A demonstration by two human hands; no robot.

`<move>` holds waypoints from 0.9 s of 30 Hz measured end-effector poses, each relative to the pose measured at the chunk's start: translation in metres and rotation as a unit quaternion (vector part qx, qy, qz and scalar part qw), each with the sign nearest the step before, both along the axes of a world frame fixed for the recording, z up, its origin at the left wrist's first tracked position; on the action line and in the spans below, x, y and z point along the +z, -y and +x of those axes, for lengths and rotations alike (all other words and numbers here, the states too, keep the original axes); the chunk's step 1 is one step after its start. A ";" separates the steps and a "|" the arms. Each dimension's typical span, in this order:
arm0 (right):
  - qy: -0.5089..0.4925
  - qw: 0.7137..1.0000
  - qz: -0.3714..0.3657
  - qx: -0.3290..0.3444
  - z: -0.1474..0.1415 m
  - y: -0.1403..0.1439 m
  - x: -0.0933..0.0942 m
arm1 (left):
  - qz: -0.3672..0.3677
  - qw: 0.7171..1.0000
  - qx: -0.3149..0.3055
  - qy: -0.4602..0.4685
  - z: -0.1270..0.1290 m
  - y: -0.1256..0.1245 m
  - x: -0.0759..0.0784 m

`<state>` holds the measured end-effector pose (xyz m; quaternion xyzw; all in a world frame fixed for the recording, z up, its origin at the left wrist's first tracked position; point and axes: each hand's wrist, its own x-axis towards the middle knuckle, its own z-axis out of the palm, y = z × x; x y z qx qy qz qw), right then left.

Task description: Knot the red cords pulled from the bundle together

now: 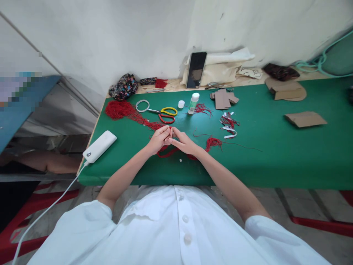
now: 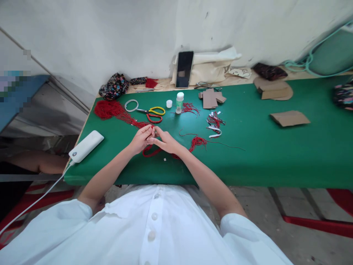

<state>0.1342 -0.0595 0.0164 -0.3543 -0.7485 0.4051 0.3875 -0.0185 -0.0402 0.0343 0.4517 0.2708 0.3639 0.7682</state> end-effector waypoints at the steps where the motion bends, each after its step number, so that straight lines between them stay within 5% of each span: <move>1: -0.005 1.000 -0.014 0.012 0.000 0.000 -0.001 | -0.002 1.000 0.006 0.004 -0.001 0.000 0.001; 12: 0.017 0.996 -0.061 0.060 0.002 0.002 0.002 | -0.003 0.996 0.026 0.081 -0.004 0.000 0.007; 27: 0.144 0.988 0.047 0.018 0.004 0.000 0.004 | -0.010 0.998 0.040 0.056 -0.005 -0.002 0.009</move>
